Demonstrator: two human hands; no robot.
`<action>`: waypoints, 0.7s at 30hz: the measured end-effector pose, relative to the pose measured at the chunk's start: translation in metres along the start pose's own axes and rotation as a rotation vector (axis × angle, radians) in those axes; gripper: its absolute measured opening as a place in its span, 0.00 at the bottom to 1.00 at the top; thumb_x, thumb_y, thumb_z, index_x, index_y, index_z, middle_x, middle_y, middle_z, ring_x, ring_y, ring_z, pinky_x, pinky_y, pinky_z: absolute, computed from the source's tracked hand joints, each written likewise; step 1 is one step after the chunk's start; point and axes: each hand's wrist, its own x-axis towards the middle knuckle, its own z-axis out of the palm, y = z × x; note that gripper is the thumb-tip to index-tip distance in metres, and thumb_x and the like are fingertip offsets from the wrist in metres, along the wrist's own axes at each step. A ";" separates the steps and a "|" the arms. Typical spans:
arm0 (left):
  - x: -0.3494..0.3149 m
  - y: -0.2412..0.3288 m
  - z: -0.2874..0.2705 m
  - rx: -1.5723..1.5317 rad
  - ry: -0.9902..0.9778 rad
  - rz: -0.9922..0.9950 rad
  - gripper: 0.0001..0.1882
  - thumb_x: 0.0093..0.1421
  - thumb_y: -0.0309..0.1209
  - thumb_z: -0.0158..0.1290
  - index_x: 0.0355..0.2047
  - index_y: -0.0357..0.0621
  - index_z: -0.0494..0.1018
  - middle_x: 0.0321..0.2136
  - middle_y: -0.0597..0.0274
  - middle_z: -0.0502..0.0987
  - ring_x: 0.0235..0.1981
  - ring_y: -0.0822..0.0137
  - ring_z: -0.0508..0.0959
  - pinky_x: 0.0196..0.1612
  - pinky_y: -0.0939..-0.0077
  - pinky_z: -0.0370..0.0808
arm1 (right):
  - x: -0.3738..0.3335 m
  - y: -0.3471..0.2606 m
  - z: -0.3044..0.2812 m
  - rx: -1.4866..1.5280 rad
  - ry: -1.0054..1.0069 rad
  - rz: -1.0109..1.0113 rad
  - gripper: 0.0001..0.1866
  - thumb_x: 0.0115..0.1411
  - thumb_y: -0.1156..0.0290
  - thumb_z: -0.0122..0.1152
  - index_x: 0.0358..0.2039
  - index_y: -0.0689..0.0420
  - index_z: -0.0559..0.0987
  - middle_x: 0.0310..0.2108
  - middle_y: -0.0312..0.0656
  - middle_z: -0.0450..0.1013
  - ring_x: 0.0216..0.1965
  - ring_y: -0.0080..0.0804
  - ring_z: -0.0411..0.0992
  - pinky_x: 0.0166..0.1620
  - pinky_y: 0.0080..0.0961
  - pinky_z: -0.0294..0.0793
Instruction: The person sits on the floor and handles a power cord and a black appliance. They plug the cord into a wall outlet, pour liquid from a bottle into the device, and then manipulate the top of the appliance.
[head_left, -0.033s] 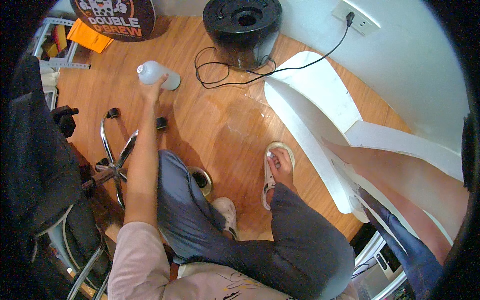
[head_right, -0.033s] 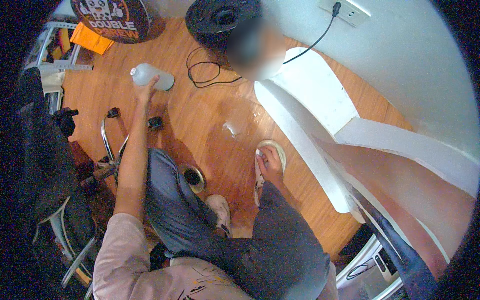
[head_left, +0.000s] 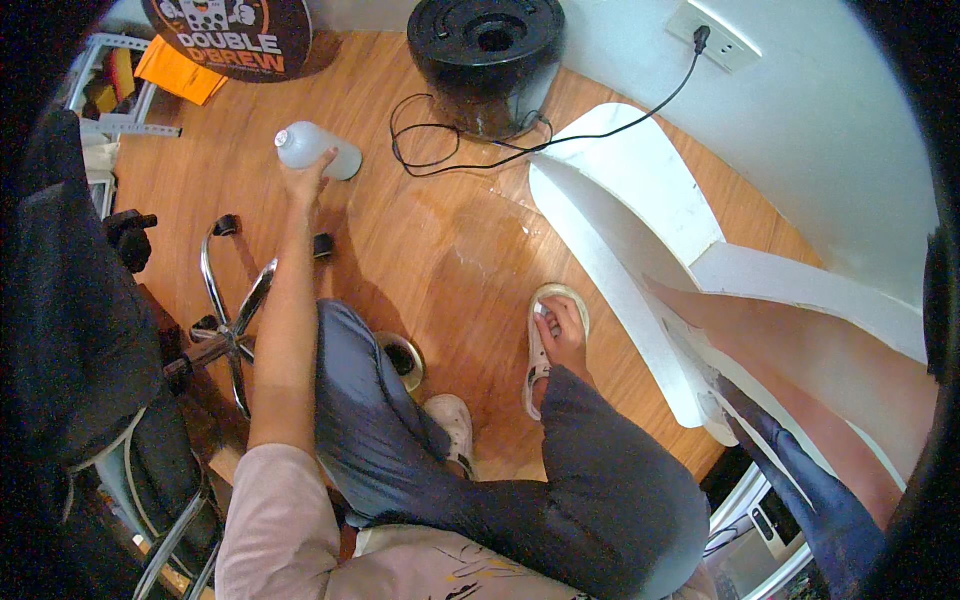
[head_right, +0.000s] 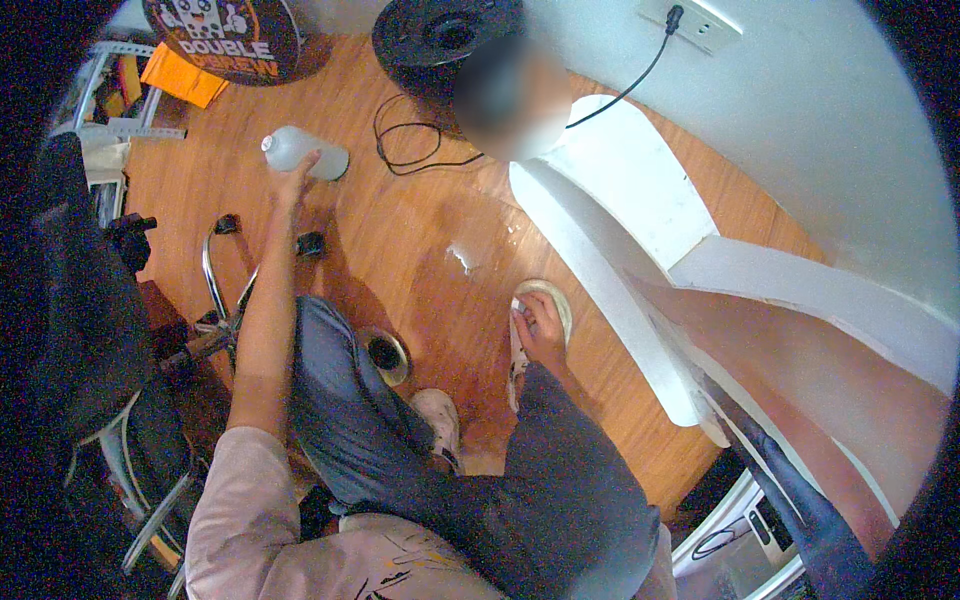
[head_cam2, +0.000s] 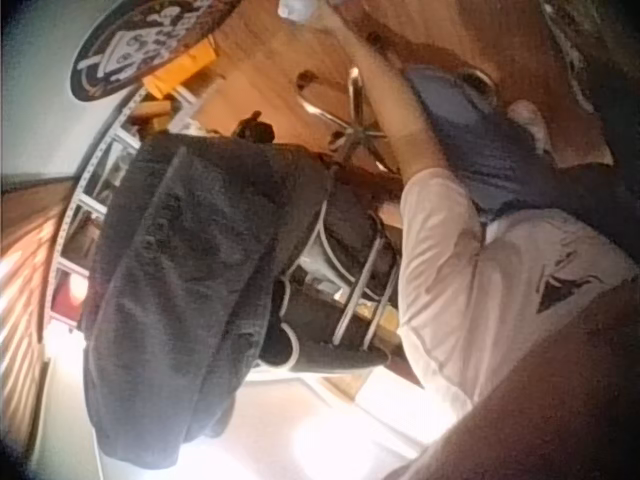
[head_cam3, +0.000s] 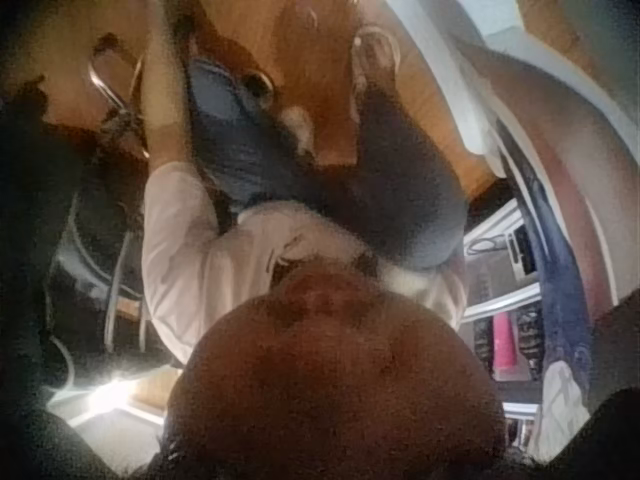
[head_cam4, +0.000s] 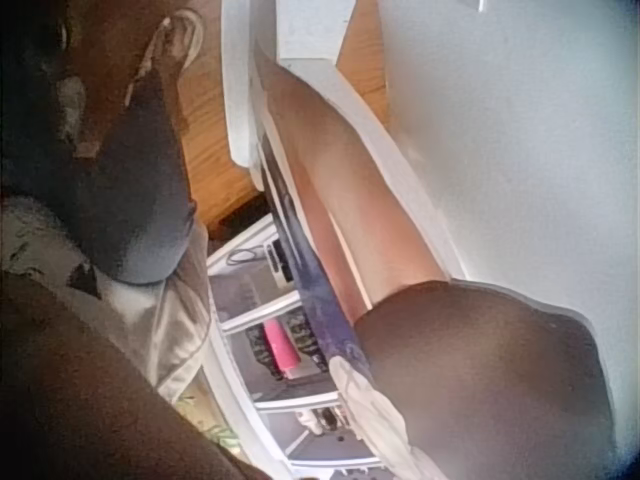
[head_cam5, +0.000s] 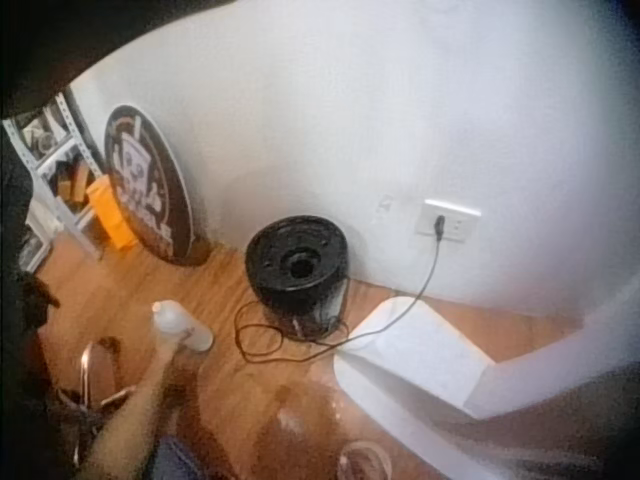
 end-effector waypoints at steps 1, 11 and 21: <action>-0.002 -0.001 -0.001 0.002 -0.028 -0.005 0.26 0.46 0.33 0.74 0.43 0.43 0.74 0.34 0.62 0.80 0.29 0.68 0.79 0.21 0.76 0.74 | 0.000 -0.002 0.000 0.018 0.010 0.015 0.16 0.56 0.83 0.66 0.46 0.63 0.78 0.43 0.44 0.72 0.34 0.28 0.73 0.37 0.23 0.75; -0.007 -0.044 0.004 0.386 -0.656 -0.290 0.20 0.66 0.46 0.53 0.46 0.43 0.78 0.31 0.63 0.82 0.29 0.71 0.78 0.31 0.72 0.75 | -0.002 0.011 0.005 0.028 -0.006 0.034 0.16 0.56 0.81 0.67 0.46 0.62 0.79 0.45 0.45 0.72 0.34 0.29 0.76 0.36 0.23 0.77; -0.029 0.040 0.137 -0.396 -0.699 -0.319 0.47 0.65 0.67 0.39 0.73 0.51 0.45 0.71 0.58 0.54 0.68 0.53 0.61 0.66 0.53 0.62 | 0.001 0.000 0.002 0.004 -0.037 0.051 0.16 0.58 0.79 0.67 0.48 0.61 0.79 0.46 0.45 0.72 0.33 0.28 0.74 0.36 0.23 0.77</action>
